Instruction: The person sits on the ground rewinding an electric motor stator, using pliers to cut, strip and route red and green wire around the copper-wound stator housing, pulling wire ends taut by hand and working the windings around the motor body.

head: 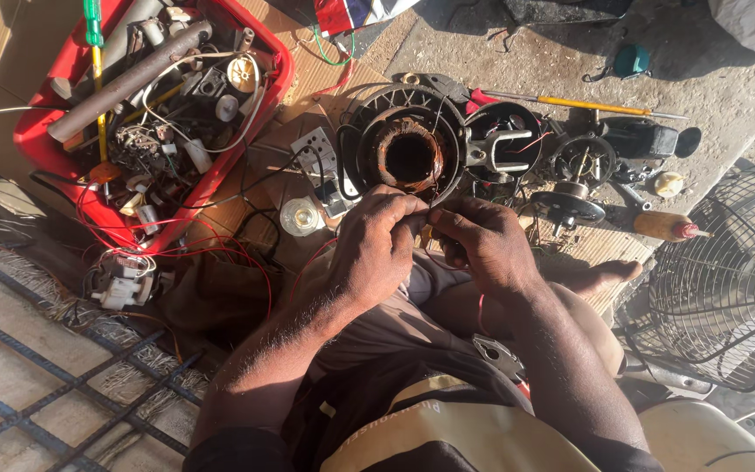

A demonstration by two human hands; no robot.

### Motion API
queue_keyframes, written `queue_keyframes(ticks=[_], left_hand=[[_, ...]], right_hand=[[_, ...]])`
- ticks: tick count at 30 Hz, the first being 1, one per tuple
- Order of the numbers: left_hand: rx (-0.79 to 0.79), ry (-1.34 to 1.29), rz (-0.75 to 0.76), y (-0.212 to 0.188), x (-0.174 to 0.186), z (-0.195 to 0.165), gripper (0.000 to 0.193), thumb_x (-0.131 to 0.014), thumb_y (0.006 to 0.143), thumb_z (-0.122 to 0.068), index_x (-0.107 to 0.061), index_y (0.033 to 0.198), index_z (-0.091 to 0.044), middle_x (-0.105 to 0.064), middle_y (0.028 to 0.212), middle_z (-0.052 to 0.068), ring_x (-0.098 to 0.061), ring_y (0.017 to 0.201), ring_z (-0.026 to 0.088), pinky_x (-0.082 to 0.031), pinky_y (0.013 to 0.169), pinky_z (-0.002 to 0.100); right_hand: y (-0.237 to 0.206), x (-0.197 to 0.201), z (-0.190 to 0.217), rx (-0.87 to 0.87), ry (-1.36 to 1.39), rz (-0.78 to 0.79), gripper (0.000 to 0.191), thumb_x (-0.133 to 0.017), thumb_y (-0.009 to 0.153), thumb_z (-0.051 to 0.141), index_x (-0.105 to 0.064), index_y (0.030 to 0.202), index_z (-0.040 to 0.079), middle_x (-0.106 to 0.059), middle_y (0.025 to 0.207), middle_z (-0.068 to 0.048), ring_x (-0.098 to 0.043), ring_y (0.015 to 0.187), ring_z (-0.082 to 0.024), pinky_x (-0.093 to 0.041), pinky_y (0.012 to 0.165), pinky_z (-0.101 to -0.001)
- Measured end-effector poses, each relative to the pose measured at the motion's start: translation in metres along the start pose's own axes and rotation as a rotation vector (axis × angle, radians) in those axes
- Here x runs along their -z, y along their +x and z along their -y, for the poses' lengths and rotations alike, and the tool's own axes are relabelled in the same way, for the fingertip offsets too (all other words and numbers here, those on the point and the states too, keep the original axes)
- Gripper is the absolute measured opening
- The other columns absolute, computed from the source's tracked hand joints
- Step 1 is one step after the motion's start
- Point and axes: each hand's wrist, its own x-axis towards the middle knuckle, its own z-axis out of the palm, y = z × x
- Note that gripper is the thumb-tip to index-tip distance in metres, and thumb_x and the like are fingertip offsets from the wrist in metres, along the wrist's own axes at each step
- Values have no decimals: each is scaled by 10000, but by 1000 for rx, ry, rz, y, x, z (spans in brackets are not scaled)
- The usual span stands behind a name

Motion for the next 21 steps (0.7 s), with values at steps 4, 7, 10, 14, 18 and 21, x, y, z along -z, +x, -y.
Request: queue_keyframes(ticks=[4,7,10,14,18,21], left_hand=[[23,16,27,0,-5,-4,217,-630,870,60,-703,1067,5,-695,1050,143,-716,1001,294,-571,882,386],[12,-7,14,0,-8,-7,201,-652,872,37,-703,1065,14,-699,1043,145,-717,1000,291,-572,888,377],[49,-17,28,-1,-11,-10,179,-669,880,16,-713,1054,10,-706,1015,139,-726,972,278,-577,858,366],[-3,-20,14,-7,-16,-13,153,-691,896,13,-711,1048,5,-710,1023,131,-724,989,271,-577,881,368],[62,-58,46,-16,-17,-17,149,-698,911,0,-708,1059,-1,-696,1026,120,-726,979,244,-589,846,345],[78,-52,71,-18,-16,-19,151,-696,919,-11,-707,1069,-5,-694,1031,112,-721,986,233,-590,837,335]], right_hand=[[12,11,-22,-38,195,13,140,-721,896,138,-688,944,10,-597,738,-28,-502,577,-97,-403,507,-252],[19,17,-34,-18,325,71,103,-715,872,100,-688,931,21,-620,758,-33,-518,603,-97,-403,518,-240],[22,23,-44,-23,396,92,103,-716,850,61,-679,933,13,-656,796,-40,-535,624,-96,-409,529,-234],[20,30,-56,-41,449,113,118,-735,838,28,-677,935,-3,-645,782,-50,-516,599,-93,-413,523,-236],[15,30,-64,-49,474,133,126,-740,847,-6,-679,957,-11,-652,795,-57,-528,607,-89,-419,526,-228],[13,32,-64,-69,446,124,141,-717,837,-15,-675,969,8,-698,837,-73,-559,607,-95,-417,522,-211]])
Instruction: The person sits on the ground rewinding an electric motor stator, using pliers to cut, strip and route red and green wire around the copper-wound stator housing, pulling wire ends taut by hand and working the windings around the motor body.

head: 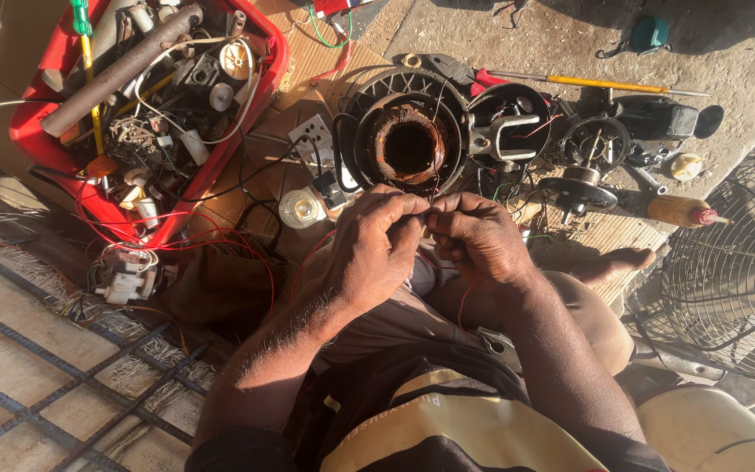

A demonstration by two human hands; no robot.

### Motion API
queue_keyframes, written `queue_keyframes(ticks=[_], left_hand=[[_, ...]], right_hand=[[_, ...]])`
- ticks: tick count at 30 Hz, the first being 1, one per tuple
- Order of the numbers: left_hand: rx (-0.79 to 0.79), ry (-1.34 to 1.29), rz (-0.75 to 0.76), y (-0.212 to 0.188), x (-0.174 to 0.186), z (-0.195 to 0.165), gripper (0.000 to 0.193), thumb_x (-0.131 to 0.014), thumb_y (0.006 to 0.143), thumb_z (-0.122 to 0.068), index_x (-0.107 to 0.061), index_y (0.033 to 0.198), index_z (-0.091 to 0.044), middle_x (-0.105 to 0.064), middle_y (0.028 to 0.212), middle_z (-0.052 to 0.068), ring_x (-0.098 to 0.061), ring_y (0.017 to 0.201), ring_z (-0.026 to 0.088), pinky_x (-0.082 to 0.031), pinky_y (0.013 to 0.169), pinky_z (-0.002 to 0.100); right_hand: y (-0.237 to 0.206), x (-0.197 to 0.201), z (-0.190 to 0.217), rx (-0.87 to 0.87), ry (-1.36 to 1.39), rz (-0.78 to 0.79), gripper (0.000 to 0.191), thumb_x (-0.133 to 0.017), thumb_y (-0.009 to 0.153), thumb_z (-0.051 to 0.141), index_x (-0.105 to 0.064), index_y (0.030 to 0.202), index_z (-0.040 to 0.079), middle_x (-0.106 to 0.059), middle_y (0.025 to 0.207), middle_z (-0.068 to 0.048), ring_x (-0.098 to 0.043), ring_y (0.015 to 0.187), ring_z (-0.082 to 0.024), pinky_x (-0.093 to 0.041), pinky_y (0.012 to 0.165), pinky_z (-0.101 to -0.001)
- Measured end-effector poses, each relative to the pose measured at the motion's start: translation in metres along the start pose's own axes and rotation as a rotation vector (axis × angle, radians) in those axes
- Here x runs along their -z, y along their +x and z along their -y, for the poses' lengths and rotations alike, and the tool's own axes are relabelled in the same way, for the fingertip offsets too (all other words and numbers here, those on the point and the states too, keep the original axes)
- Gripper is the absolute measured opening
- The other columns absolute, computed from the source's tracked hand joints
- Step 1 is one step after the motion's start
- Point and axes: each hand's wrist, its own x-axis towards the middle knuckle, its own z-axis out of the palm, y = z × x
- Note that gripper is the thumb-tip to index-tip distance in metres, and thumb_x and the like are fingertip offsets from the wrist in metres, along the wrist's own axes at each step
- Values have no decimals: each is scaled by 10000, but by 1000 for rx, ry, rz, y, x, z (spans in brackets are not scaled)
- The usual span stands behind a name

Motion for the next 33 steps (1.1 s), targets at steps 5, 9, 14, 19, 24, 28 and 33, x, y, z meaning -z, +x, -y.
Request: queue_keyframes(ticks=[5,9,14,19,24,28,33], left_hand=[[13,-8,2,16,1,-6,152,-686,934,-30,-714,1083,-17,-697,1039,109,-713,994,228,-582,851,338],[1,-21,-28,24,0,-12,143,-695,969,-71,-717,1104,-26,-698,1024,107,-704,970,229,-569,832,352],[13,12,-29,40,-12,-16,108,-686,984,-100,-702,1060,-25,-692,988,111,-693,928,240,-556,801,368],[16,2,-19,43,-18,-20,90,-654,1000,-93,-668,1053,-21,-667,986,123,-686,917,245,-556,794,367],[9,-32,-17,43,-17,-18,88,-652,1002,-81,-668,1063,-20,-676,986,119,-685,936,251,-551,819,375],[-13,-40,-29,40,-17,-17,127,-646,990,-70,-653,1101,-9,-671,1016,128,-686,956,253,-554,829,369],[28,-79,-22,45,-11,-14,115,-638,982,-49,-657,1089,-11,-660,1013,132,-693,932,249,-567,796,353]], right_hand=[[8,0,17,-1,22,15,167,-728,829,-38,-667,977,9,-700,845,-79,-564,608,-95,-410,510,-212],[8,0,28,3,5,15,149,-735,836,-33,-668,964,4,-679,818,-64,-576,612,-98,-412,506,-215],[9,7,44,44,-20,22,157,-747,810,-29,-667,941,4,-691,810,-59,-572,612,-86,-407,498,-213],[5,6,51,55,-54,5,157,-754,823,-33,-663,945,2,-688,829,-65,-589,634,-84,-422,508,-216],[-3,4,62,12,-67,4,139,-724,846,-13,-675,975,4,-680,833,-87,-593,596,-117,-430,478,-244],[-5,0,60,4,-80,3,123,-695,898,76,-688,978,-16,-670,802,-100,-612,602,-140,-448,486,-269],[7,-4,58,25,-59,41,118,-711,896,71,-671,961,-19,-638,780,-77,-579,589,-138,-453,508,-282]])
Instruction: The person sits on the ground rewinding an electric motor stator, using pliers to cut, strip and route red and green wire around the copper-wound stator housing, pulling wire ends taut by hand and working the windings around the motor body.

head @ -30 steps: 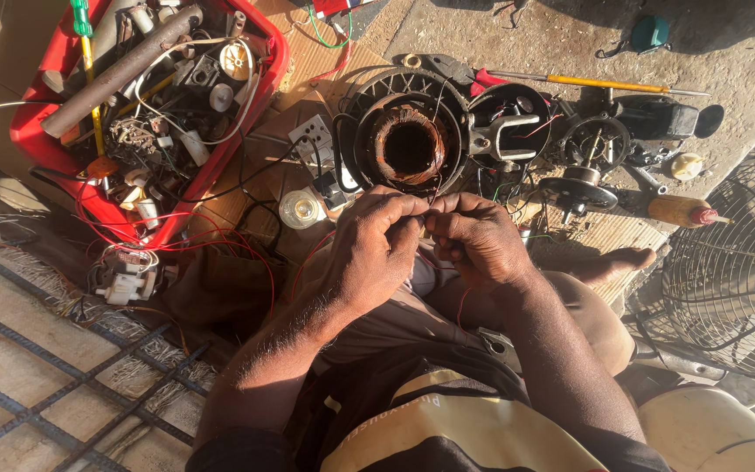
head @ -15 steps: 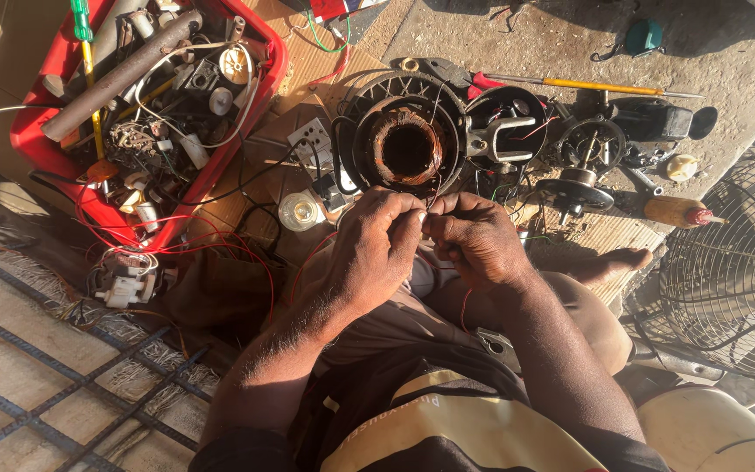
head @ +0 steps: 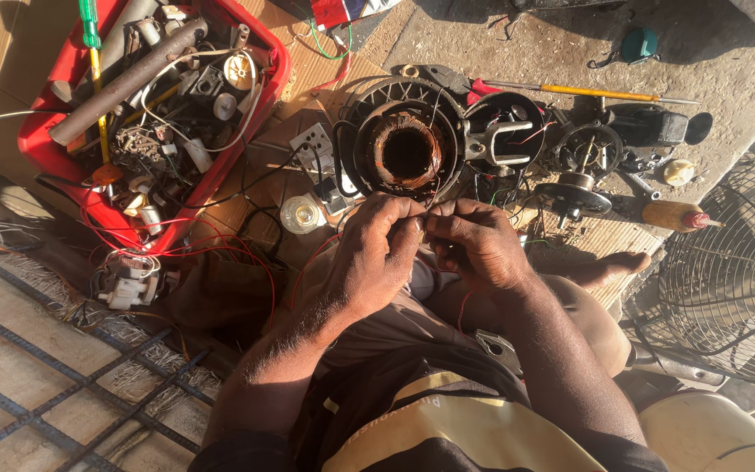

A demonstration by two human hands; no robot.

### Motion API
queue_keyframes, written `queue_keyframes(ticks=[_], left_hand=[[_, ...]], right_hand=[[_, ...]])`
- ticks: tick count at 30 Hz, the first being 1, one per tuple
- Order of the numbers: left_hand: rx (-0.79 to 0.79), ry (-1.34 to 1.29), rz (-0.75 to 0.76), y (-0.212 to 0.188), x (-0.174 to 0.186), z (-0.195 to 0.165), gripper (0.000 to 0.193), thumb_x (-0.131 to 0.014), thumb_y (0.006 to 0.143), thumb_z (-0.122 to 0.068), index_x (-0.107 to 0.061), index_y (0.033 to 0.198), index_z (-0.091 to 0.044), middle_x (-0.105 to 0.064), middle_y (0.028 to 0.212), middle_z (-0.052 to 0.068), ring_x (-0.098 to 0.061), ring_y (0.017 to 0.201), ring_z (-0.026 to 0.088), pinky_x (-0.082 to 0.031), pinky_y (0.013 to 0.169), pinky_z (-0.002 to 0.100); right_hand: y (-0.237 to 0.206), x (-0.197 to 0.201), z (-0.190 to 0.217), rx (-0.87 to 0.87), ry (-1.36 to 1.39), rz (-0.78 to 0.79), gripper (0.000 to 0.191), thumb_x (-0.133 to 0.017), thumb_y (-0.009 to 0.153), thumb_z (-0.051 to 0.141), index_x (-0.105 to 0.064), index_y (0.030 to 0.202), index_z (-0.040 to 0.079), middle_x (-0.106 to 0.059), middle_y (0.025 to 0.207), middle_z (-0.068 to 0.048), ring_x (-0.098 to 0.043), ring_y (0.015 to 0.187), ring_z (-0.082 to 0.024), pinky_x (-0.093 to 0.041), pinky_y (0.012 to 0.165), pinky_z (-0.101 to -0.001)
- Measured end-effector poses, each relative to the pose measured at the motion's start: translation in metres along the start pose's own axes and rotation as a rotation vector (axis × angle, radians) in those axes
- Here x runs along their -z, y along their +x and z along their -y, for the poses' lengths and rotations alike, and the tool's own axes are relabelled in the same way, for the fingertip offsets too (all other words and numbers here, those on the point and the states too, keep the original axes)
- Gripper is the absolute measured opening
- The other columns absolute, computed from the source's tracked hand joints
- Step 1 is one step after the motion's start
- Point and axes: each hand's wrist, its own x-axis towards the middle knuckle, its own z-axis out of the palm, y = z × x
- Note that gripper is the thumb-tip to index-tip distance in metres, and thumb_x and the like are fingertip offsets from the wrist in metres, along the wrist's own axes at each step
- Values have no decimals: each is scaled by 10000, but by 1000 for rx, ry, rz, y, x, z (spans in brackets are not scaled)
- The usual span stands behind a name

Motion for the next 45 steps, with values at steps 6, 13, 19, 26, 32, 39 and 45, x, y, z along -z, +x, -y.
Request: queue_keyframes(ticks=[6,13,19,26,32,39,45], left_hand=[[-3,-8,-6,0,-1,-4,139,-623,978,-26,-666,1110,-11,-688,1037,132,-705,972,251,-573,834,352],[-13,-87,-16,-5,-1,-9,143,-618,1008,-48,-669,1136,-8,-714,1093,132,-724,1016,238,-589,866,341],[91,-11,-28,-11,-12,-11,137,-677,1001,-125,-695,1077,-12,-736,1014,118,-746,898,211,-600,691,309],[151,-31,-16,-18,-15,-5,207,-665,986,-156,-681,1112,6,-720,1015,141,-755,871,203,-622,677,300],[191,-23,-1,-26,-21,-2,204,-665,994,-150,-683,1107,19,-729,994,142,-749,854,209,-593,698,322],[71,-77,-33,-41,-14,20,152,-616,1018,-69,-626,1128,35,-697,1039,146,-710,932,227,-583,801,339],[43,-60,-42,-60,15,36,179,-610,1018,-82,-615,1150,37,-679,1041,144,-689,929,231,-564,797,348]], right_hand=[[1,3,-2,-13,24,8,115,-726,852,18,-666,946,-7,-628,750,-49,-541,588,-103,-425,511,-260],[1,6,-6,-17,38,21,139,-752,839,-8,-661,944,-5,-611,729,-37,-525,574,-87,-399,490,-225],[-6,13,-9,4,13,14,174,-703,778,-50,-676,945,-7,-698,806,-55,-557,600,-80,-407,491,-209],[-6,17,-20,15,62,42,226,-707,780,-116,-678,976,-7,-690,859,-72,-608,673,-95,-421,518,-208],[-11,22,-23,5,111,48,233,-698,778,-128,-663,967,5,-696,890,-72,-697,789,-124,-437,528,-218],[-12,14,-33,-45,99,60,207,-709,829,-73,-670,1016,8,-677,890,-47,-574,668,-83,-423,527,-224],[-18,-14,-50,102,-81,2,151,-689,921,-51,-656,1063,-12,-652,897,-58,-579,682,-100,-461,557,-250]])
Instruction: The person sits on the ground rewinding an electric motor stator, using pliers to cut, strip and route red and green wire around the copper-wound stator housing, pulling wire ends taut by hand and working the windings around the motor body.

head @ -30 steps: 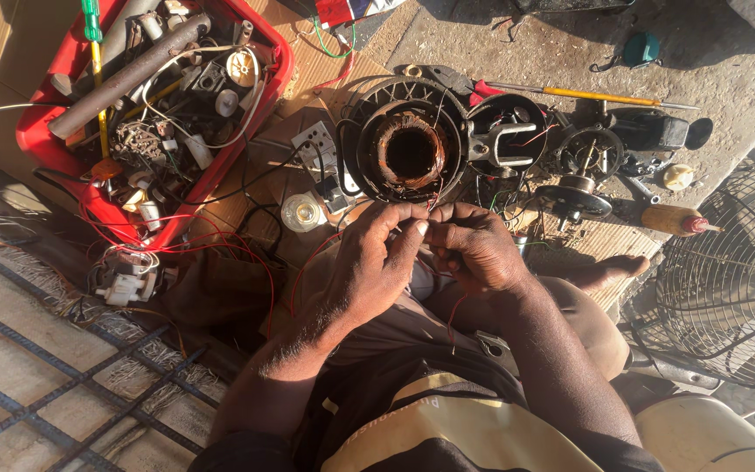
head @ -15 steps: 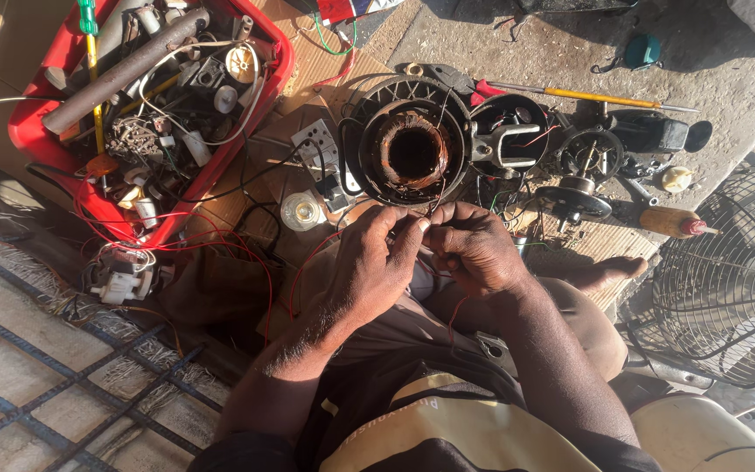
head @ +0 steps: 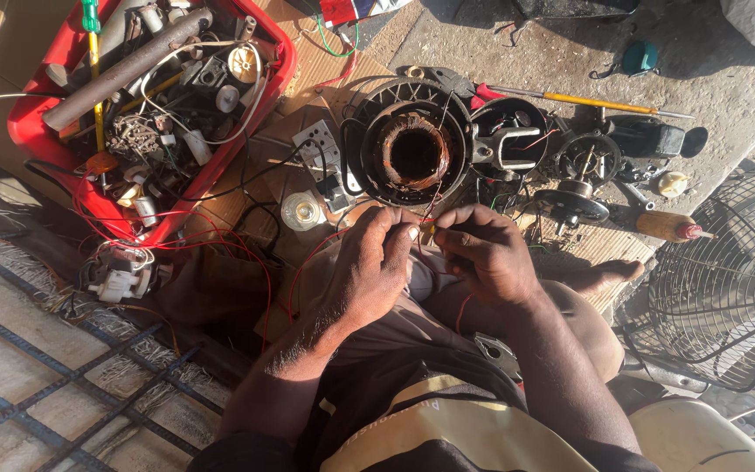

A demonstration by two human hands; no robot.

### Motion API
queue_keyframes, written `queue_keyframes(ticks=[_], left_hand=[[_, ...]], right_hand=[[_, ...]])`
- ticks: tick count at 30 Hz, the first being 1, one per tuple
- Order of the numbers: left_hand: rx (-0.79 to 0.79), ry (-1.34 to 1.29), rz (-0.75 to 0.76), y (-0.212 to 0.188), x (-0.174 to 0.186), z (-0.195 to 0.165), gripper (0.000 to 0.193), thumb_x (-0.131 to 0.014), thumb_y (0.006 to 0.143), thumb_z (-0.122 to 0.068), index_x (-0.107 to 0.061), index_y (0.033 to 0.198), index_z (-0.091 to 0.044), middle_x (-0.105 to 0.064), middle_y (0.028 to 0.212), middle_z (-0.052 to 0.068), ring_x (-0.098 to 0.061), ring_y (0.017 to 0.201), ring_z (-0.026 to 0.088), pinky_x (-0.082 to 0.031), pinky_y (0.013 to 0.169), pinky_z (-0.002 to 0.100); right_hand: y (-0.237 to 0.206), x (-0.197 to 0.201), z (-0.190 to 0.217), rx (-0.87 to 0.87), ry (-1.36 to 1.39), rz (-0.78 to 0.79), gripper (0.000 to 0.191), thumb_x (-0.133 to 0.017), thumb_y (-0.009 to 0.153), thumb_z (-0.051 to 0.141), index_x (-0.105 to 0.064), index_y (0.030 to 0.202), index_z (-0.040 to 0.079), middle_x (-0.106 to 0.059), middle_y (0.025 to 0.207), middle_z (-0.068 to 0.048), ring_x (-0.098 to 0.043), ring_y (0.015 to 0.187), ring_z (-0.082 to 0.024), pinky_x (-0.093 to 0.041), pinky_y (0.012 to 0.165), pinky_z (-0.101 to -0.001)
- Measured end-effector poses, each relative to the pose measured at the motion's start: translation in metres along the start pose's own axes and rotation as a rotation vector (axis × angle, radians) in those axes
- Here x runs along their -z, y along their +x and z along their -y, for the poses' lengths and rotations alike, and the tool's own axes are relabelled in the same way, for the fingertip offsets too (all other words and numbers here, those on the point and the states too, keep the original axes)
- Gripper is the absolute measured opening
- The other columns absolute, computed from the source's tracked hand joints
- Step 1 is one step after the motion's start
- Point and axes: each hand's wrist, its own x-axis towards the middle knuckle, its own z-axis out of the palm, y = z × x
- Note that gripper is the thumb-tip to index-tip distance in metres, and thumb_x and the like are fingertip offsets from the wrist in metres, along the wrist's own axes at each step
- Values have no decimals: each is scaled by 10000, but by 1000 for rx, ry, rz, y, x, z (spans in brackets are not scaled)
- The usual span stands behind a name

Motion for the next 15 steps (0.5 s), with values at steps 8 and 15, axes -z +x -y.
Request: queue_keyframes(ticks=[8,15], left_hand=[[170,60,-27,-4,21,0,179,-650,1012,-139,-631,1083,24,-691,932,140,-702,802,233,-554,725,374],[28,196,-80,-7,23,-1,178,-632,997,-100,-615,1108,39,-672,951,152,-692,849,253,-547,714,380]], right_hand=[[-2,-43,13,367,-830,79,244,-701,969,63,-731,1210,41,-764,948,-70,-683,795,-104,-572,683,-265],[-7,-62,5,542,-833,-29,174,-729,921,84,-757,1086,36,-765,957,-83,-760,839,-124,-625,702,-277]])
